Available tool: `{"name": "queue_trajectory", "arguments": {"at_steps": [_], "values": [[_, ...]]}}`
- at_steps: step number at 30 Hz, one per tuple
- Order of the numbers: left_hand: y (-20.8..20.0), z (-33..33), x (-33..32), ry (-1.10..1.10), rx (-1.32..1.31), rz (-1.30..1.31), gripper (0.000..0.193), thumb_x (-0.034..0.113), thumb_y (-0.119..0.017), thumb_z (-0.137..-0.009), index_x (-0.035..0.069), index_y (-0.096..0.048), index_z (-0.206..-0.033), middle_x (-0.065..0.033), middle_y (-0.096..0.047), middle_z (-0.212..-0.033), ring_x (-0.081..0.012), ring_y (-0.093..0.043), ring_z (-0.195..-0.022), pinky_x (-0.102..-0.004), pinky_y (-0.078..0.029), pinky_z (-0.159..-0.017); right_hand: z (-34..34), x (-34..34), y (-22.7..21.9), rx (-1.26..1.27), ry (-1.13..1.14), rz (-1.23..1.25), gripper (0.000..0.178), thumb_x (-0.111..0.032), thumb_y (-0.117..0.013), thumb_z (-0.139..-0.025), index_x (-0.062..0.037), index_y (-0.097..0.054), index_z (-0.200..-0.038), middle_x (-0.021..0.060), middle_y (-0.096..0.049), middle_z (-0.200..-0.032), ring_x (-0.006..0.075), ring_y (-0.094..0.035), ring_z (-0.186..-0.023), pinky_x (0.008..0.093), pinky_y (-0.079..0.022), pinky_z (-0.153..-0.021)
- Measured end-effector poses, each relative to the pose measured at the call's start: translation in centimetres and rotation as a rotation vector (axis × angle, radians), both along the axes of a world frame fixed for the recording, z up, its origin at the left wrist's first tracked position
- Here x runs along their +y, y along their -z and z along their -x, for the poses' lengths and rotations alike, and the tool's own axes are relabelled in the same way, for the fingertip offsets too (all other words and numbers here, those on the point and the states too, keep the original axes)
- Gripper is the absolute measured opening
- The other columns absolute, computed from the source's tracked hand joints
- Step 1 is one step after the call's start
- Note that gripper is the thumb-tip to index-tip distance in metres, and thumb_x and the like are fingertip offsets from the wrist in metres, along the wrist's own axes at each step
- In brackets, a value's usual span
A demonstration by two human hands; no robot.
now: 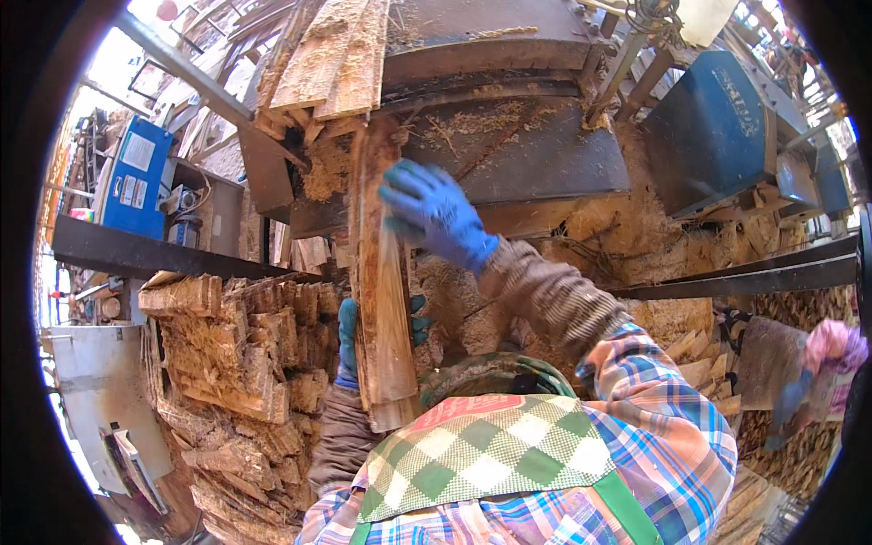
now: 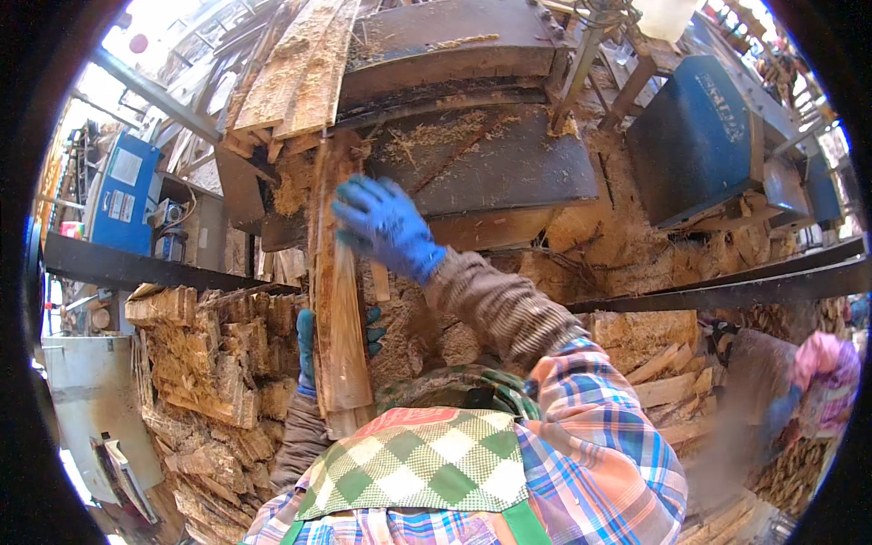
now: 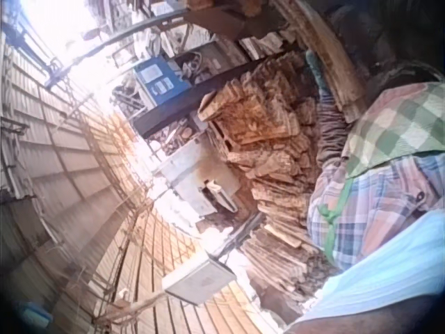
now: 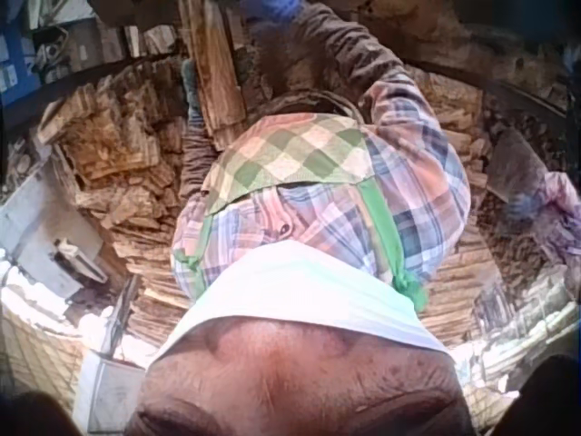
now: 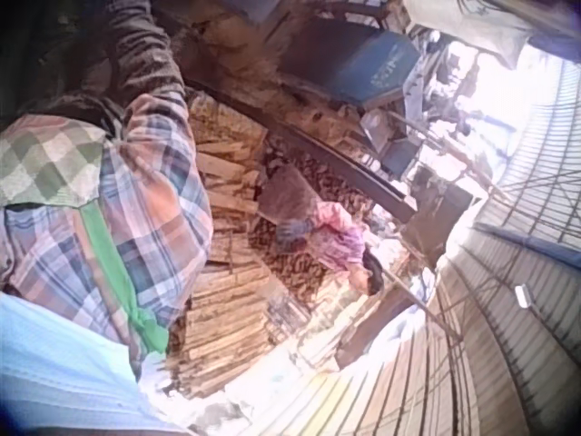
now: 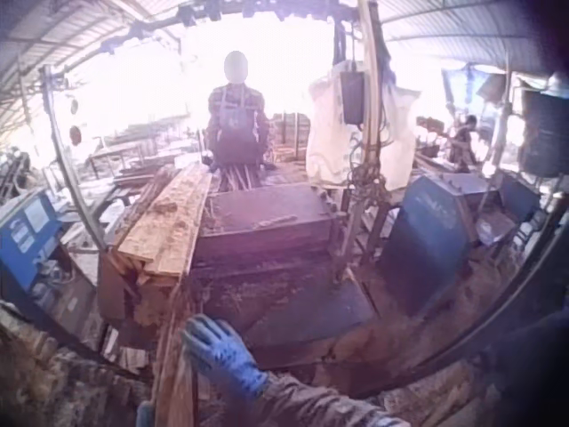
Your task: The person repeatedly picks up wooden planks from a stack, places them on a machine table, and moves them through the machine. The person handles the planks one at a time, turning them over and repositioning them as needed.
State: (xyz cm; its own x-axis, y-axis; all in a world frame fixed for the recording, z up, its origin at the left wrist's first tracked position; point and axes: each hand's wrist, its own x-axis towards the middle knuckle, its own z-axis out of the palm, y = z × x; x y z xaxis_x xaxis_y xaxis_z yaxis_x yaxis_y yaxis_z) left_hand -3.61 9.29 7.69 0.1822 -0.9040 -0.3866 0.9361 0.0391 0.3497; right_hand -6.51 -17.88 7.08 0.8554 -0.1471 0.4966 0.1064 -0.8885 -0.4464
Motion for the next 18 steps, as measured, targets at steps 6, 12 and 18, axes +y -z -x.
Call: {"name": "queue_trajectory", "arguments": {"at_steps": [6, 12, 18], "values": [[2.7, 2.2, -1.9, 0.018, -0.067, 0.011, 0.107, 0.074, -0.061, -0.091, 0.000, -0.027, -0.160, -0.0267, -0.046, -0.155, -0.0408, -0.058, -0.131, -0.0536, -0.058, -0.102, 3.5, -9.6, 4.3, 0.517, 0.250, 0.420, 0.052, -0.048, -0.053, -0.104, -0.0258, -0.051, -0.151, 0.0088, -0.034, -0.167, 0.0354, -0.020, -0.158, 0.0584, -0.012, -0.128], [3.7, 1.3, -3.5, 0.060, 0.081, 0.164, 0.104, 0.068, -0.064, -0.092, 0.001, -0.025, -0.161, -0.0283, -0.043, -0.155, -0.0418, -0.058, -0.131, -0.0539, -0.059, -0.101, 23.8, -6.1, 4.5, 0.722, 0.844, 0.072, 0.038, -0.034, -0.072, -0.096, -0.0083, -0.074, -0.123, 0.0144, -0.041, -0.161, 0.0369, -0.030, -0.152, 0.0521, -0.030, -0.123], [3.4, 2.0, -12.6, 0.050, -0.067, 0.161, 0.091, 0.064, -0.061, -0.096, 0.005, -0.033, -0.159, -0.0255, -0.051, -0.150, -0.0387, -0.060, -0.130, -0.0530, -0.054, -0.109, 21.8, 7.2, 5.8, 0.105, 0.437, -1.412, 0.085, -0.036, -0.075, -0.097, -0.0070, -0.030, -0.162, 0.0184, -0.033, -0.167, 0.0314, -0.034, -0.151, 0.0448, -0.032, -0.123]]}}
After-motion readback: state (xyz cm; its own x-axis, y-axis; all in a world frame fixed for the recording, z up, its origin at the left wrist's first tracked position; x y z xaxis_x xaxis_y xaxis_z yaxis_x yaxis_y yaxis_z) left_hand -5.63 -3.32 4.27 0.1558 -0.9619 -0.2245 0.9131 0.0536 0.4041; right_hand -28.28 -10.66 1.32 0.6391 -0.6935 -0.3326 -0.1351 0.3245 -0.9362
